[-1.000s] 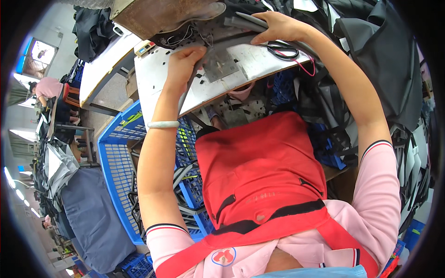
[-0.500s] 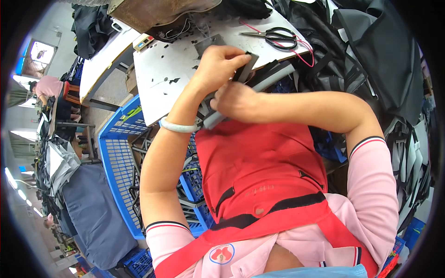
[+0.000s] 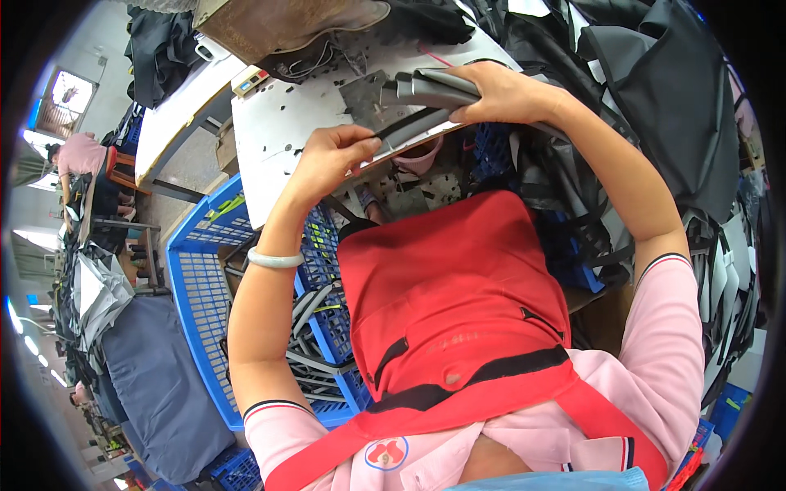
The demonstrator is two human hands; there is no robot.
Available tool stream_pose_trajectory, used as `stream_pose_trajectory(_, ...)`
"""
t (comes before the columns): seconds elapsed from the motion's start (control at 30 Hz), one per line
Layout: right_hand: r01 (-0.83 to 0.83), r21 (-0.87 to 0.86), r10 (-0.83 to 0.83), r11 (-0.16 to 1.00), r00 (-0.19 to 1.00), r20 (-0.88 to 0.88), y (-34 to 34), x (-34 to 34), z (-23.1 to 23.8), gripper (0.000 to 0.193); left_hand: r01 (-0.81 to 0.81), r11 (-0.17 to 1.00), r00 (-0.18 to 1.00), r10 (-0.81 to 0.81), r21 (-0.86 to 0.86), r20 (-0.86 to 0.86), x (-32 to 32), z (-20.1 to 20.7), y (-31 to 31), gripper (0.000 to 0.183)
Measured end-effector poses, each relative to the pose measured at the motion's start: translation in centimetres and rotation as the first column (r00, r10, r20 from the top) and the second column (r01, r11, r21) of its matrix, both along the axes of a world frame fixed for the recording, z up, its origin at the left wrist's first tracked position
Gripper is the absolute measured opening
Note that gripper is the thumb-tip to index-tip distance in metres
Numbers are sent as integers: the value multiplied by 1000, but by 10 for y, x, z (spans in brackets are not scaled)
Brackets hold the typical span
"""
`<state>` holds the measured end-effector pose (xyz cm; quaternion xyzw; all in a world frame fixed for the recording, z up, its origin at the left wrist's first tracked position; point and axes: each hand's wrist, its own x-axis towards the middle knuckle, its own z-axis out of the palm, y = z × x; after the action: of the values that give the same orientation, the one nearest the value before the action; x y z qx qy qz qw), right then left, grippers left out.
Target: Sewing reinforcement rubber strips onto fabric panels using an industrial sewing machine.
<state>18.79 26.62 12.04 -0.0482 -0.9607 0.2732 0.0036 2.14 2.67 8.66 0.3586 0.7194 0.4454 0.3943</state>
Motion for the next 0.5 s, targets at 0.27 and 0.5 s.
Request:
stream_pose_trajectory(0.27, 72, 16, -69, 997, 988, -136, 18, -20, 8, 74, -90, 968, 926, 168, 235, -338, -17, 7, 29, 24)
stream_pose_trajectory(0.5, 109, 8, -106, 994, 980, -170, 35, -36, -6, 73, -131, 963, 944, 193, 234, -266, -38, -4, 47, 25)
